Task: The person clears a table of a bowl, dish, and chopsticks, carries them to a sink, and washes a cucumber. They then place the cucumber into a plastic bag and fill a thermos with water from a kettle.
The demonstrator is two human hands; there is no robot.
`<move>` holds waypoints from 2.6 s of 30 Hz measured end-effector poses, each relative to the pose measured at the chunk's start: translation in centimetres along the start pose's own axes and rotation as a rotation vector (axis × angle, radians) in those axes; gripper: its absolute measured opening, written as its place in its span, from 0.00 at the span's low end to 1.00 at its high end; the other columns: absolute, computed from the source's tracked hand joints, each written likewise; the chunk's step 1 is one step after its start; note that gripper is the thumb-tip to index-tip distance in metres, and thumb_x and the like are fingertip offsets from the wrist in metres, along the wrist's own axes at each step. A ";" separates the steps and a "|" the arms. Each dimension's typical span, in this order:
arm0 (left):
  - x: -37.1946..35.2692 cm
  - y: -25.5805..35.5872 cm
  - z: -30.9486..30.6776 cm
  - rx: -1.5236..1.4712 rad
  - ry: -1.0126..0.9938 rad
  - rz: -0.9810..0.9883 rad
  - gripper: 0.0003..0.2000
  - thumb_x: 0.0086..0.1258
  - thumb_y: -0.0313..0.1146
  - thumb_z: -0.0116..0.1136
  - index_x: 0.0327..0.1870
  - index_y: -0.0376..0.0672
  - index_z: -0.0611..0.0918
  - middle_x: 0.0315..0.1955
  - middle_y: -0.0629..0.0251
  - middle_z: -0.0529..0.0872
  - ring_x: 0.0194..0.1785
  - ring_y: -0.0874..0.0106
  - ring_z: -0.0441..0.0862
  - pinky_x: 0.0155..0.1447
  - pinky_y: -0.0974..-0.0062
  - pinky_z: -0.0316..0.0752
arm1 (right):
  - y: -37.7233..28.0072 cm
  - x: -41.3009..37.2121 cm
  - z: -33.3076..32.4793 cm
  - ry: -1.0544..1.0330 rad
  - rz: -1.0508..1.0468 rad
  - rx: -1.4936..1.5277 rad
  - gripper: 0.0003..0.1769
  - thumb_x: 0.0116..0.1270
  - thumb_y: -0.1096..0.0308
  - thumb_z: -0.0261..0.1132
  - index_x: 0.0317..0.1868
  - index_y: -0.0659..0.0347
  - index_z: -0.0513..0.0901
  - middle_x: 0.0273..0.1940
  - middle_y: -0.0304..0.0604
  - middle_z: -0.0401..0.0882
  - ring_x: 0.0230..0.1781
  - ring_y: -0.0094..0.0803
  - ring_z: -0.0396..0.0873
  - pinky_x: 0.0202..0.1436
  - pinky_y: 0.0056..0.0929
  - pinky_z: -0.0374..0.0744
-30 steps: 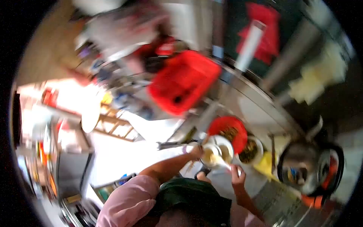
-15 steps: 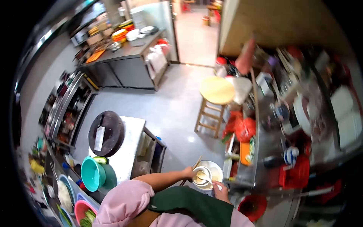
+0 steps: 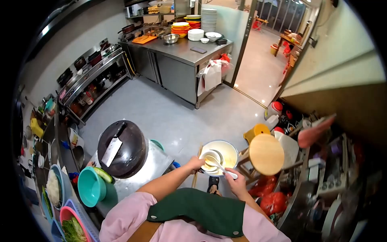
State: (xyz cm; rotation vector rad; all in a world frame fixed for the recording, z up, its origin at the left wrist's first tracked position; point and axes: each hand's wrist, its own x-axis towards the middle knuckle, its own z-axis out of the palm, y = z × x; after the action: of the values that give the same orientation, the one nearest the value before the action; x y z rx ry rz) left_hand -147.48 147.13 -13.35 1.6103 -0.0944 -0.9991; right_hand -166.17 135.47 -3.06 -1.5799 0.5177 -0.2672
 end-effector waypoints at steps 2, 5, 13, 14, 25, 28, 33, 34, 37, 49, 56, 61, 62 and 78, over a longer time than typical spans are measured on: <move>2.3 4.9 -0.6 -0.102 0.045 -0.027 0.13 0.54 0.26 0.49 0.38 0.25 0.73 0.25 0.50 0.79 0.22 0.62 0.80 0.20 0.67 0.78 | -1.1 6.4 -1.7 -0.107 -0.419 -0.447 0.12 0.58 0.75 0.57 0.44 0.66 0.75 0.38 0.45 0.78 0.35 0.25 0.76 0.41 0.19 0.73; 6.6 8.7 -2.0 -0.242 0.163 -0.060 0.14 0.54 0.26 0.49 0.38 0.24 0.72 0.25 0.49 0.79 0.23 0.60 0.80 0.22 0.66 0.79 | -3.4 14.9 -2.4 -0.189 -0.376 -0.326 0.12 0.58 0.75 0.57 0.44 0.66 0.75 0.37 0.46 0.78 0.35 0.26 0.76 0.40 0.20 0.74; 11.7 16.8 -10.9 -0.464 0.436 -0.040 0.13 0.53 0.25 0.49 0.39 0.27 0.73 0.28 0.51 0.79 0.27 0.63 0.80 0.25 0.66 0.79 | -11.4 33.1 4.4 -0.349 -0.048 0.154 0.13 0.60 0.69 0.56 0.44 0.65 0.74 0.33 0.43 0.80 0.31 0.21 0.75 0.30 0.16 0.72; 12.6 17.3 -12.5 -0.460 0.476 -0.018 0.12 0.53 0.25 0.49 0.38 0.27 0.74 0.28 0.51 0.79 0.26 0.63 0.80 0.24 0.67 0.79 | -11.8 35.1 5.8 -0.384 -0.035 0.196 0.13 0.61 0.68 0.56 0.44 0.65 0.74 0.33 0.43 0.80 0.32 0.22 0.75 0.31 0.17 0.72; 21.8 21.5 -32.8 -0.703 0.634 0.052 0.14 0.54 0.25 0.45 0.41 0.31 0.74 0.31 0.53 0.80 0.29 0.64 0.81 0.27 0.65 0.79 | -18.9 54.2 23.8 -0.649 -0.107 0.081 0.12 0.59 0.69 0.55 0.42 0.65 0.73 0.33 0.47 0.79 0.32 0.27 0.77 0.29 0.20 0.73; 21.1 24.1 -37.4 -0.684 0.696 0.087 0.14 0.56 0.28 0.46 0.43 0.35 0.75 0.32 0.55 0.80 0.34 0.63 0.80 0.31 0.62 0.78 | -21.1 57.2 29.5 -0.628 -0.035 0.156 0.11 0.60 0.70 0.55 0.43 0.65 0.73 0.32 0.45 0.79 0.29 0.24 0.76 0.29 0.16 0.71; 20.0 25.7 -47.6 -0.682 0.927 0.124 0.14 0.52 0.27 0.48 0.37 0.27 0.75 0.25 0.53 0.79 0.22 0.64 0.79 0.20 0.68 0.76 | -21.2 62.7 39.5 -0.701 -0.105 0.270 0.13 0.61 0.67 0.54 0.45 0.63 0.70 0.32 0.45 0.78 0.28 0.24 0.73 0.26 0.16 0.67; 20.1 25.7 -49.9 -0.687 0.939 0.142 0.14 0.51 0.27 0.48 0.36 0.26 0.75 0.24 0.52 0.78 0.20 0.65 0.78 0.19 0.69 0.76 | -21.7 63.7 42.2 -0.754 -0.099 0.259 0.13 0.61 0.67 0.54 0.45 0.63 0.70 0.31 0.45 0.78 0.28 0.24 0.73 0.27 0.16 0.68; 19.9 24.7 -56.8 -0.709 1.077 0.178 0.13 0.51 0.26 0.47 0.34 0.22 0.73 0.22 0.50 0.77 0.19 0.62 0.78 0.18 0.66 0.76 | -22.6 67.0 51.0 -0.900 -0.095 0.227 0.12 0.61 0.68 0.54 0.44 0.64 0.71 0.31 0.45 0.78 0.28 0.24 0.73 0.27 0.16 0.68; 6.9 18.8 -72.2 -1.236 1.749 0.282 0.14 0.53 0.26 0.47 0.37 0.24 0.73 0.26 0.51 0.79 0.23 0.64 0.79 0.21 0.69 0.77 | -29.0 64.9 87.6 -1.552 0.068 0.195 0.13 0.61 0.69 0.55 0.45 0.65 0.70 0.34 0.48 0.78 0.30 0.25 0.74 0.26 0.17 0.70; -2.0 13.5 -81.3 -1.347 1.936 0.176 0.13 0.52 0.26 0.49 0.37 0.26 0.74 0.26 0.52 0.80 0.23 0.65 0.79 0.21 0.70 0.77 | -28.0 56.5 105.4 -1.654 0.095 0.206 0.13 0.61 0.68 0.55 0.45 0.63 0.70 0.34 0.47 0.78 0.29 0.24 0.74 0.24 0.16 0.69; -9.4 10.9 -90.6 -1.360 1.964 0.235 0.13 0.52 0.26 0.49 0.38 0.29 0.75 0.26 0.53 0.80 0.23 0.66 0.79 0.21 0.74 0.76 | -29.5 50.6 117.3 -1.649 0.065 0.200 0.12 0.62 0.67 0.54 0.45 0.62 0.70 0.35 0.46 0.78 0.29 0.22 0.73 0.24 0.15 0.68; -11.3 11.3 -92.3 -1.354 1.978 0.252 0.13 0.52 0.26 0.48 0.38 0.28 0.75 0.26 0.54 0.80 0.24 0.67 0.80 0.21 0.74 0.76 | -29.9 49.6 119.4 -1.659 0.025 0.219 0.12 0.62 0.67 0.54 0.45 0.62 0.70 0.35 0.46 0.78 0.29 0.22 0.73 0.25 0.15 0.68; -36.5 -7.4 -111.8 -1.453 2.870 -0.175 0.13 0.53 0.27 0.47 0.36 0.26 0.74 0.25 0.51 0.79 0.22 0.66 0.79 0.18 0.74 0.75 | -26.2 31.8 153.5 -1.951 0.133 0.126 0.13 0.62 0.68 0.53 0.46 0.63 0.71 0.36 0.45 0.78 0.30 0.22 0.73 0.27 0.15 0.68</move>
State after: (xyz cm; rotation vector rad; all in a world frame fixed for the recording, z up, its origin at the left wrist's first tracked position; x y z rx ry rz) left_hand -102.50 255.76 -4.84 0.2465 1.9920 1.5422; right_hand -62.01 255.22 5.28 -1.0161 -0.9016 1.2445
